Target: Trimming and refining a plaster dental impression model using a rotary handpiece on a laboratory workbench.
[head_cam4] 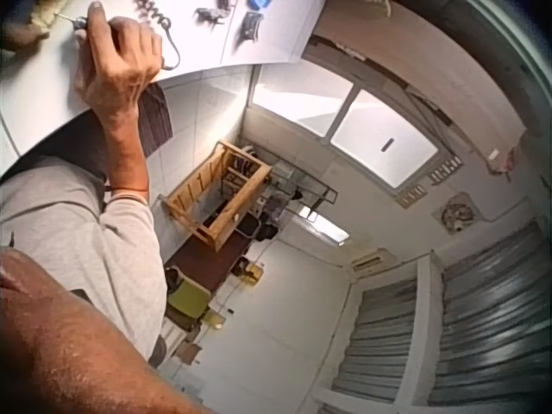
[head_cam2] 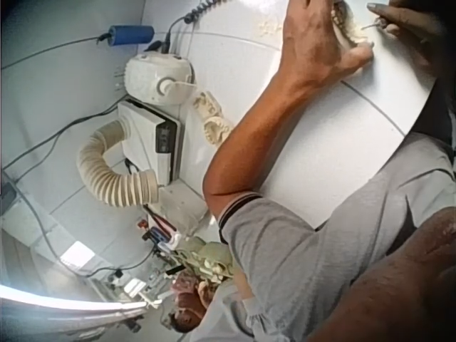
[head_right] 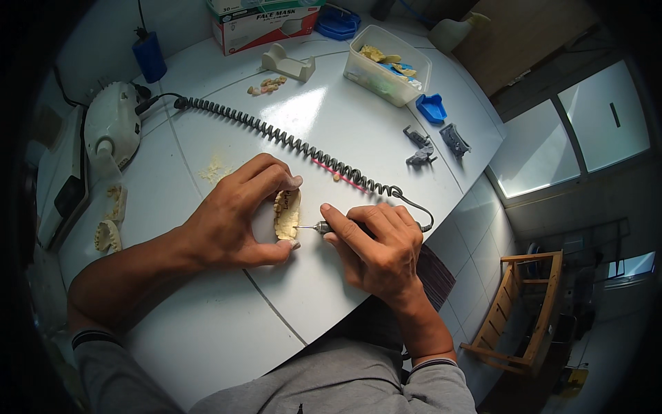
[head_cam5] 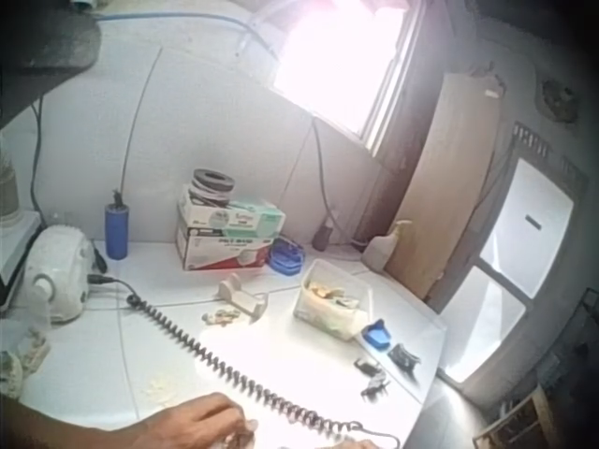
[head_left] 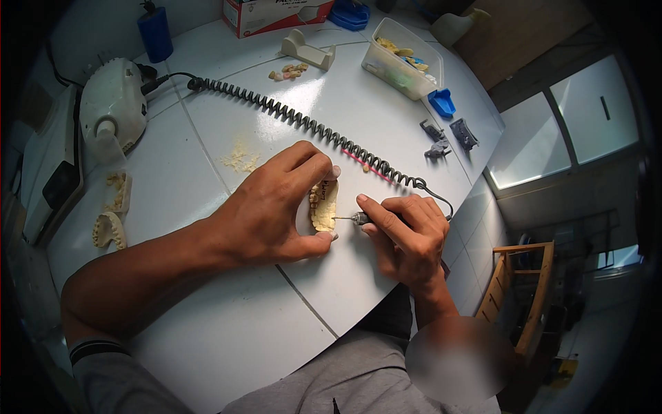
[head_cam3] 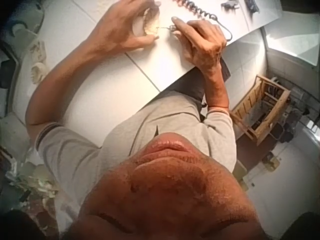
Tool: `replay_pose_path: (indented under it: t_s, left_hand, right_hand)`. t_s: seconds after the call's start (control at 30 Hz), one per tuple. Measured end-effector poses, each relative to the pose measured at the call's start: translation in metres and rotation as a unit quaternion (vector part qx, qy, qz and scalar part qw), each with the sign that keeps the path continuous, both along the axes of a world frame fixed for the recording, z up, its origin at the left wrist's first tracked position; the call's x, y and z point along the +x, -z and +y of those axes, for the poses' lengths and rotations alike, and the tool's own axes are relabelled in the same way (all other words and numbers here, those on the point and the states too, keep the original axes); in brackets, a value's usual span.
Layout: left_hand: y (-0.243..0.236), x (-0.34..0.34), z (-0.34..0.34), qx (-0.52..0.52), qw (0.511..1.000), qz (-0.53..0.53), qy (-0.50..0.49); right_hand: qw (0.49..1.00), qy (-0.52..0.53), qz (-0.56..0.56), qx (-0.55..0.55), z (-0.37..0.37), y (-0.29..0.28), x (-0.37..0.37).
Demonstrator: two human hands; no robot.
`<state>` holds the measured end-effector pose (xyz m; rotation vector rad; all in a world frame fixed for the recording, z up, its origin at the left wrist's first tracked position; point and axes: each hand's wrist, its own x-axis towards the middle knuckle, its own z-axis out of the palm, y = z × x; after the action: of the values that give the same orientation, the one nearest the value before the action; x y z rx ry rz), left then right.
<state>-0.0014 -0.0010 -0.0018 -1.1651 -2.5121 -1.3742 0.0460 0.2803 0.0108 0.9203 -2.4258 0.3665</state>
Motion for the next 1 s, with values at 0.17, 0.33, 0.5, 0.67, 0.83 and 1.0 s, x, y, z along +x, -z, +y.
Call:
replay_pose_path:
  t_s: [0.17, 0.33, 0.5, 0.67, 0.83, 1.0]
  left_hand:
    - [0.0001, 0.0000, -0.0001, 0.002, 1.000, -0.002, 0.000]
    - [0.0016, -0.0007, 0.0006, 0.007, 1.000, 0.000, -0.001]
    - [-0.0007, -0.0004, 0.0004, 0.005, 1.000, 0.000, 0.000]
    - [-0.0013, -0.0001, 0.0006, 0.007, 1.000, 0.001, 0.000]
    - [0.0016, -0.0008, 0.0008, 0.013, 1.000, 0.002, -0.003]
    - [0.0010, -0.0002, 0.0010, 0.015, 1.000, 0.001, -0.003]
  right_hand:
    - [1.000, -0.012, -0.002, -0.009, -0.0001, 0.0014, -0.0004]
    - [1.000, -0.016, -0.009, -0.011, 0.0005, -0.0002, 0.0005]
    - [1.000, -0.014, -0.006, -0.012, 0.0005, 0.0005, -0.0002]
    - [1.000, -0.013, -0.004, -0.012, 0.0001, 0.0005, -0.0001]
    - [1.000, -0.015, 0.004, -0.016, 0.0001, 0.0014, 0.0004]
    - [1.000, 0.007, 0.006, -0.003, 0.0011, 0.0027, 0.0002]
